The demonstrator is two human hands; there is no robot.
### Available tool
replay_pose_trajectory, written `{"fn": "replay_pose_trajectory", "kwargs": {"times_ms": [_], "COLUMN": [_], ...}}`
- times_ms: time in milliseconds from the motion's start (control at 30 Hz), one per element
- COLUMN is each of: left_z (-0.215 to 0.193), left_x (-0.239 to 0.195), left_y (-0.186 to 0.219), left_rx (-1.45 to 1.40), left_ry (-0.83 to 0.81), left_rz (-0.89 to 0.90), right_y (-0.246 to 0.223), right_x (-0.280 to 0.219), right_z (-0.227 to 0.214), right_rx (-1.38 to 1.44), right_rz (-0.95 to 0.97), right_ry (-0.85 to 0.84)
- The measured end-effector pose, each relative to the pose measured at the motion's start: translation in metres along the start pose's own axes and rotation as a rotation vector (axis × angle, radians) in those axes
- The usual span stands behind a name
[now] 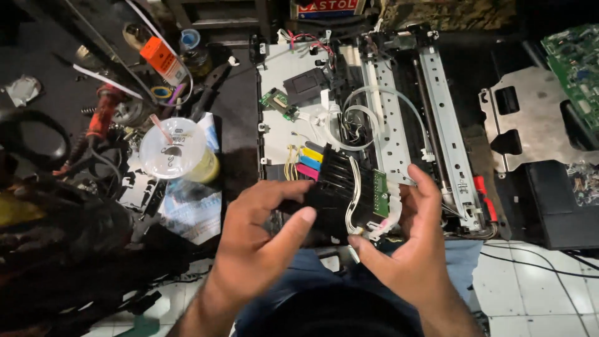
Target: The person works on a disassembled printer, handling a small black component and connecting wires to a circuit board. They repeatedly adjust the component and wires, then use a screwdriver to tighten screws on the assembly.
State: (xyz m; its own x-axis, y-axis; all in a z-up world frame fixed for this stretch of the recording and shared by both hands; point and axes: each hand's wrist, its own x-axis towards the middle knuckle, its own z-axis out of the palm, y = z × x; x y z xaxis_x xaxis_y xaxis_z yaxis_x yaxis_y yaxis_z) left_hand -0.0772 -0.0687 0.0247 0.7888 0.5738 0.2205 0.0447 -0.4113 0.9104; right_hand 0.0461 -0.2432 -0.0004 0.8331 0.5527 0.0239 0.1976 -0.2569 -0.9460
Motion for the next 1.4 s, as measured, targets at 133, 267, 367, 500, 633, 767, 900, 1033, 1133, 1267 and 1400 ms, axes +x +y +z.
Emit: {"fn": "replay_pose_trajectory", "kwargs": {"times_ms": [133, 267, 367, 500, 633, 767, 900, 1033, 1133, 1267, 1400], "left_z": [0.001, -0.002, -0.007, -0.019, -0.012, 0.003, 0.016, 0.038, 0.052, 0.044, 0.055], "left_x": [0.000, -0.002, 0.000, 0.002, -0.006, -0.010, -0.014, -0.027, -0.038, -0.033, -0.045], "left_y": [0.014, 0.017, 0.011, 0.011, 0.002, -0.007, -0.028, -0.042, -0.044, -0.039, -0.065], "left_rx": [-0.065, -0.122, -0.162, -0.158, -0.117, -0.194, -0.036, 0.701, 0.802, 0.270, 0.698], "left_ry": [-0.049, -0.101, -0.116, -0.186, -0.168, -0.049, 0.062, -0.002, 0.047, 0.107, -0.060], "left_rz": [0.030, 0.102, 0.122, 0.224, 0.177, 0.216, 0.214, 0.276, 0.281, -0.138, 0.071], "right_y": [0.004, 0.004, 0.002, -0.001, 0.009, 0.006, 0.015, 0.016, 0.014, 0.025, 0.030], "right_x": [0.002, 0.002, 0.002, 0.007, 0.012, 0.014, 0.015, 0.018, 0.018, 0.024, 0.024], "right_z": [-0.004, -0.008, -0.007, -0.004, -0.006, -0.006, -0.010, -0.012, -0.013, -0.015, -0.016], "right_rx": [0.073, 0.164, 0.222, 0.223, 0.307, 0.253, 0.263, 0.252, 0.257, 0.338, 0.353], "right_rz": [-0.053, -0.046, -0.037, -0.086, -0.051, 0.000, -0.026, -0.031, 0.017, -0.039, -0.067], "right_ry": [-0.040, -0.094, -0.125, -0.162, -0.129, -0.091, -0.098, -0.077, -0.091, -0.068, -0.079]}}
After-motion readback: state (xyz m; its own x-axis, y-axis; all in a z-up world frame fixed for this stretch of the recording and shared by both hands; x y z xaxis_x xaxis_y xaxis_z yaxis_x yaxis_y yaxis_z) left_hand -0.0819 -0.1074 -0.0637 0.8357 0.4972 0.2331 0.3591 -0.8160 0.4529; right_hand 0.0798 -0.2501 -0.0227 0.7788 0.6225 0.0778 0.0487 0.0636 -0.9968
